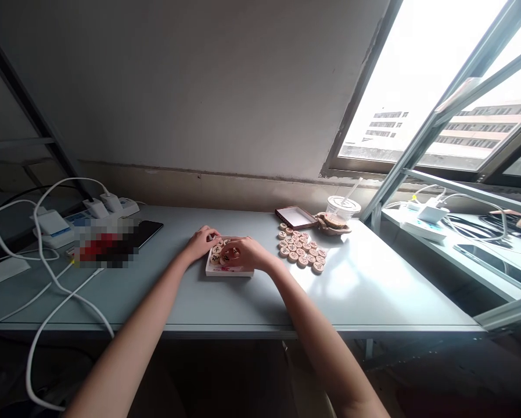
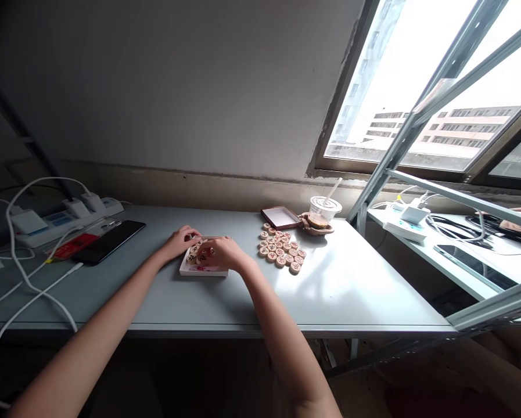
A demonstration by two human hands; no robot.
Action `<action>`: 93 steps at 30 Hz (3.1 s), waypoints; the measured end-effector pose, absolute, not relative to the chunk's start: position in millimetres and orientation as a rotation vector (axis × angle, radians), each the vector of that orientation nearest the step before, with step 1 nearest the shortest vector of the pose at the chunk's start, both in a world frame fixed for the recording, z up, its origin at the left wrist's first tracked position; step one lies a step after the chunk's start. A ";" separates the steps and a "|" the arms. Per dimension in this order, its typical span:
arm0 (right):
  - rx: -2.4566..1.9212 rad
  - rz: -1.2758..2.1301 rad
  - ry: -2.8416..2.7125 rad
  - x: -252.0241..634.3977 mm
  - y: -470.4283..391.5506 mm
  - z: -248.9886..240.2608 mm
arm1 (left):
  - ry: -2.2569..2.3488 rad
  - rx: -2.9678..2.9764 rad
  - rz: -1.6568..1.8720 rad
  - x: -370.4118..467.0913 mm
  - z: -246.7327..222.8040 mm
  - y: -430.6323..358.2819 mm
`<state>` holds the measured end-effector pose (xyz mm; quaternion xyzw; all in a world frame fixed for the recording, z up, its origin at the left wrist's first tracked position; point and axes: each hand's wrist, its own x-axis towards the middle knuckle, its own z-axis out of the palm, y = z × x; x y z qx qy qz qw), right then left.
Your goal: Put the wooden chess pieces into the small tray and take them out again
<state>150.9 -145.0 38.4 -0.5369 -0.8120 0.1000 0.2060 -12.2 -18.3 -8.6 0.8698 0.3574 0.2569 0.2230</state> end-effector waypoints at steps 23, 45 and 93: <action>-2.599 -0.358 -1.481 227.8 -147.2 22.1 | 0.850 2.370 0.408 -13.7 8.6 -35.9; -1.577 0.307 -2.276 170.1 -150.3 45.7 | 0.836 2.370 0.353 -14.9 12.4 -36.3; -1.916 -0.137 -1.827 142.7 -200.8 22.0 | 0.788 2.553 0.565 0.5 -1.7 -42.7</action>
